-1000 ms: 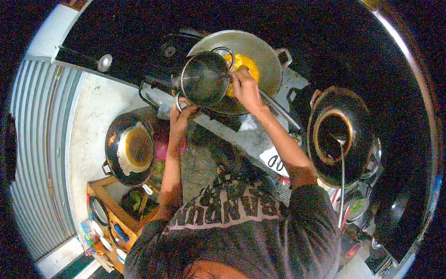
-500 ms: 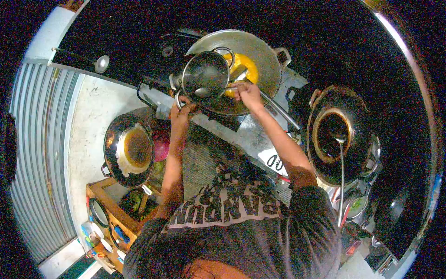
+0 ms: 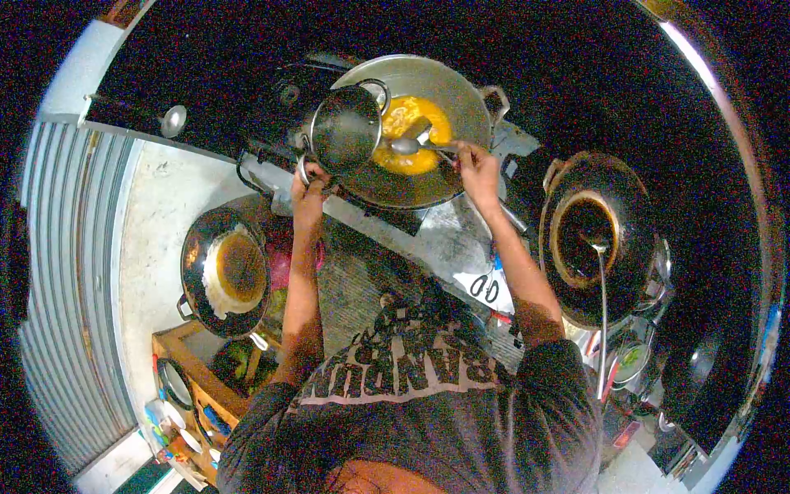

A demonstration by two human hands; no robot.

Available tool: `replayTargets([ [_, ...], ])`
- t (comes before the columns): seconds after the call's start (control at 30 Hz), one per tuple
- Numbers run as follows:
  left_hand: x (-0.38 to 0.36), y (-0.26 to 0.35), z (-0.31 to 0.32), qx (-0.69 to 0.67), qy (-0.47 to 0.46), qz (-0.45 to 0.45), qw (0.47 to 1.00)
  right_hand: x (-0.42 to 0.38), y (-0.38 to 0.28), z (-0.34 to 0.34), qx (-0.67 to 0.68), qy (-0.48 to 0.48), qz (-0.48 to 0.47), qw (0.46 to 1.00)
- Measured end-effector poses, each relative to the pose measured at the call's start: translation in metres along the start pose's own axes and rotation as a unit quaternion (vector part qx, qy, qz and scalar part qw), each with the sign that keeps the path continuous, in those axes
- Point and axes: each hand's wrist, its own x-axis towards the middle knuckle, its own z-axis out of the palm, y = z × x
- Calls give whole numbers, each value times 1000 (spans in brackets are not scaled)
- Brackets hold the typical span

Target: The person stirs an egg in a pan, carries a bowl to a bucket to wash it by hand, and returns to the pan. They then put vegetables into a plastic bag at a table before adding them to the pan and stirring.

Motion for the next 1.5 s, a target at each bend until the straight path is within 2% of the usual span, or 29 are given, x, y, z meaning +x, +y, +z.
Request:
replayTargets([
  [0.07,-1,4,4,-37,27,-32,998,-5,-4,-2,-57,14,-21,998],
  [0.2,1,-4,2,-2,22,-11,1000,-9,-4,-6,-160,24,-116,980],
  [0.37,1,-12,7,107,56,72,990,-10,-1,-8,-135,24,-119,983],
  [0.6,-3,-11,11,53,67,8,996,-10,-2,-9,-107,31,-123,986],
  [0.67,-5,-7,15,42,68,-15,997,-12,-6,-11,-110,27,-99,989],
  [0.77,4,-33,7,85,49,72,993,-13,-12,-9,-104,35,-83,990],
  [0.8,3,-29,10,76,47,64,994,-12,-16,-7,-100,41,-82,991],
  [0.97,-5,-7,20,-7,14,39,999,6,-44,23,-81,-1,-194,978],
  [1.17,-7,2,25,58,29,40,997,24,-49,41,-117,-121,-245,955],
  [1.27,-2,-3,20,135,25,117,984,22,-55,35,-144,-152,-284,936],
  [1.3,-3,-2,19,146,27,111,983,20,-56,32,-152,-158,-297,930],
  [1.5,-7,10,23,135,35,78,987,2,-79,0,-170,-137,-253,943],
])
